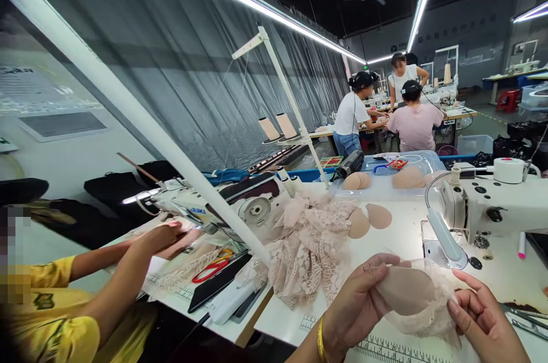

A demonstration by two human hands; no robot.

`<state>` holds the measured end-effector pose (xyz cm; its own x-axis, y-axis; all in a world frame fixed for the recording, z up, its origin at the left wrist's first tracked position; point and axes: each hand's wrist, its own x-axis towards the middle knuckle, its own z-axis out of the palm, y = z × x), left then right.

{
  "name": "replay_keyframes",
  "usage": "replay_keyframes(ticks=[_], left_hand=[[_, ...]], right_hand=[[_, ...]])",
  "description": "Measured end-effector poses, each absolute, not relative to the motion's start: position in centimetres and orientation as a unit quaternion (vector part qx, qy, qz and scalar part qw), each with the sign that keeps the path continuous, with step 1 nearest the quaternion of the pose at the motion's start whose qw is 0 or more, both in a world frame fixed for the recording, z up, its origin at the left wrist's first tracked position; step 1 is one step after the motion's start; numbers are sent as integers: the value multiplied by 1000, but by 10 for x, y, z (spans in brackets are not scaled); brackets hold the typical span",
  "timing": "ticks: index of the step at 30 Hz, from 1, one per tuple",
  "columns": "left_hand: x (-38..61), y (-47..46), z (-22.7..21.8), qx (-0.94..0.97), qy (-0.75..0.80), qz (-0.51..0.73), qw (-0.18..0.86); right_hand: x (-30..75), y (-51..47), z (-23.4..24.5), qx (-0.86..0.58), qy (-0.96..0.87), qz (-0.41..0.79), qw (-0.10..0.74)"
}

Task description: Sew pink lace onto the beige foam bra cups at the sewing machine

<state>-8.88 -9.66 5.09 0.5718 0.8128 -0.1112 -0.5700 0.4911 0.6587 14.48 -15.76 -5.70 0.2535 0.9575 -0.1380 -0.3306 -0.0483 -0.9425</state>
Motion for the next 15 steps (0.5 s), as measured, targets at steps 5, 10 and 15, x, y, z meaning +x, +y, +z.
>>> replay_keyframes(ticks=[5,10,15], left_hand=[[-87,-93,51,280,221,423,833],[-83,-87,48,259,230,418,840],[-79,-82,42,241,252,403,846]], right_hand=[[153,-159,-55,-507,-312,520,612],[129,-170,-18,-511,-299,452,667],[120,-174,-5,-508,-277,430,692]])
